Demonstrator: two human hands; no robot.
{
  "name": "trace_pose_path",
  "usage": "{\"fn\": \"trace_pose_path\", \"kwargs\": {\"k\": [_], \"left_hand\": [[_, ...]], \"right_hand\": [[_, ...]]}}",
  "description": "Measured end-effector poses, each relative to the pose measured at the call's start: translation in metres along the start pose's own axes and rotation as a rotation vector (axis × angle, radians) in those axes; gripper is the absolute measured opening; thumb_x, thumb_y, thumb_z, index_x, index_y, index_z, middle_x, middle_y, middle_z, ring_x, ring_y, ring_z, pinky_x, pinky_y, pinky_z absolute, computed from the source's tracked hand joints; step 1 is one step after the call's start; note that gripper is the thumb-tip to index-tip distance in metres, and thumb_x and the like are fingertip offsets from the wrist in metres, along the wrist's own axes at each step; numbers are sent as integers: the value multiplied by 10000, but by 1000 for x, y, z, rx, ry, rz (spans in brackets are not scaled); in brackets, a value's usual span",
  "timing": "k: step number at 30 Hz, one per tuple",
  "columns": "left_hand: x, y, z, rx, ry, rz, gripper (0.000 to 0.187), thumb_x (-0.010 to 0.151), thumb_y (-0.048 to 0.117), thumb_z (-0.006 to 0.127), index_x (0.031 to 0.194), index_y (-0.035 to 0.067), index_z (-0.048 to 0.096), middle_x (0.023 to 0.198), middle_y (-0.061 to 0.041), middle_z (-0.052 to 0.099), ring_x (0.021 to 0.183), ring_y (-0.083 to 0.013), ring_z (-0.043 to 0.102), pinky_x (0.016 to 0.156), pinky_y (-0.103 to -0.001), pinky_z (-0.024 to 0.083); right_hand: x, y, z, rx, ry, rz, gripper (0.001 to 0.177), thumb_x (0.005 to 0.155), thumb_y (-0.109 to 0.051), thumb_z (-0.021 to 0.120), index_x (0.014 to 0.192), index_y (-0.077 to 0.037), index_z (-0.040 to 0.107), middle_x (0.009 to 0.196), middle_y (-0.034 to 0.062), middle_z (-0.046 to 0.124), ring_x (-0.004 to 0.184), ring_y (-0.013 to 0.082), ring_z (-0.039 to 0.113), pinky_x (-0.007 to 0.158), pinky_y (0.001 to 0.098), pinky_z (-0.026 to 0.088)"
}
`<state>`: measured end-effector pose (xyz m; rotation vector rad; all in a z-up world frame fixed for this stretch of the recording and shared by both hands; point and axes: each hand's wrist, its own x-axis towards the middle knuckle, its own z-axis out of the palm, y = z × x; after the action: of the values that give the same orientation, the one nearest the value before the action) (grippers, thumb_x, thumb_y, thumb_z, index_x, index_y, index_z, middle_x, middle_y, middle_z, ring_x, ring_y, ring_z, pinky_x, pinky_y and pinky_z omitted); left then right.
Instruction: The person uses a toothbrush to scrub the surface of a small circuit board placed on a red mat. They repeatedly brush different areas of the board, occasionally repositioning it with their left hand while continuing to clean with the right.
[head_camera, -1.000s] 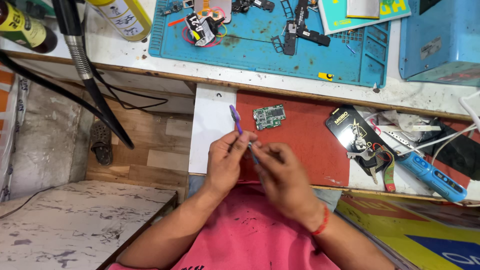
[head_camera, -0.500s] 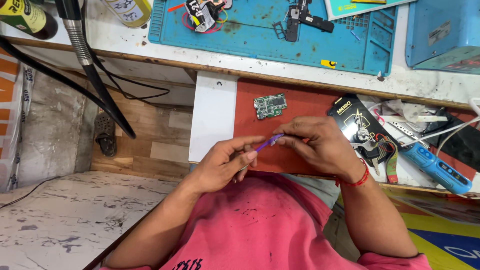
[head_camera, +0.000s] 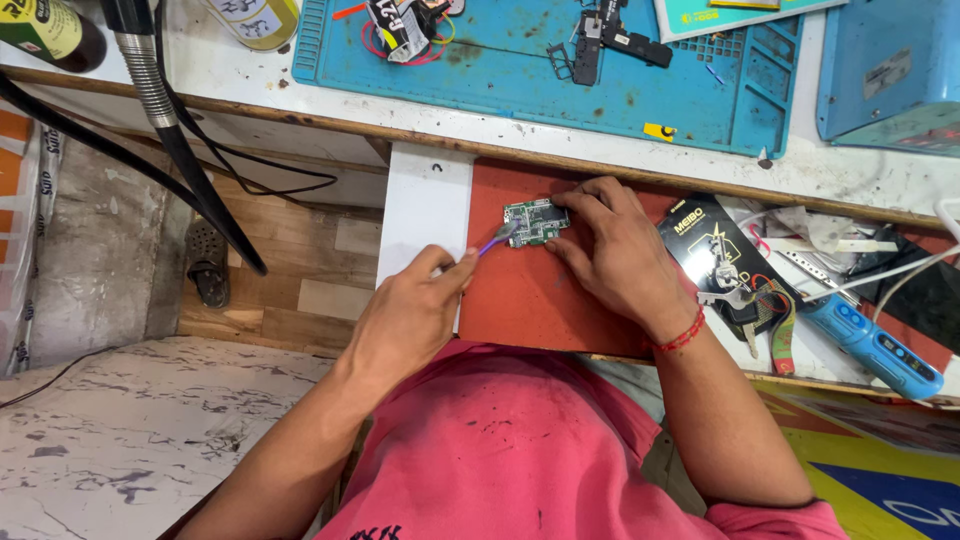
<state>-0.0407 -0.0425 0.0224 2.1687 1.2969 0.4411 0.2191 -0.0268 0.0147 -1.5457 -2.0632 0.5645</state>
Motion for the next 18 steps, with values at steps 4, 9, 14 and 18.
{"fn": "trace_pose_path", "kwargs": {"k": [4,9,14,18], "left_hand": [[26,2,17,186,-56,38,435,930,20,559,1360,47,613,1039,-186,603,665,-395,672,598,-494,556],[13,13,19,246,-11,70,489,879,-16,527,1366,-25,574,1034,-210,600,566,-379,666,509,-481,555],[8,7,31,243,-5,35,430,921,-3,546,1348,-17,595,1043,-170,609,592,-364,664,514,-464,554],[6,16,30,199,24,80,470,870,1,577,1334,43,644,926,-147,586,597,-334,671,526,-459,558]], "right_hand": [[-3,-5,1,-6,-61,107,501,849,-196,794,1309,-56,654,1184,164,615,1014,375,644,855,464,526],[8,-6,-9,-8,-105,123,507,826,-228,809,1291,-99,656,1026,128,644,910,350,665,767,457,544],[4,-1,-8,12,-86,28,469,838,-264,817,1238,-95,641,1018,110,645,891,320,674,727,438,535],[5,-1,-7,-23,-83,33,490,805,-286,834,1223,-99,661,924,105,621,832,324,648,707,449,524]]}}
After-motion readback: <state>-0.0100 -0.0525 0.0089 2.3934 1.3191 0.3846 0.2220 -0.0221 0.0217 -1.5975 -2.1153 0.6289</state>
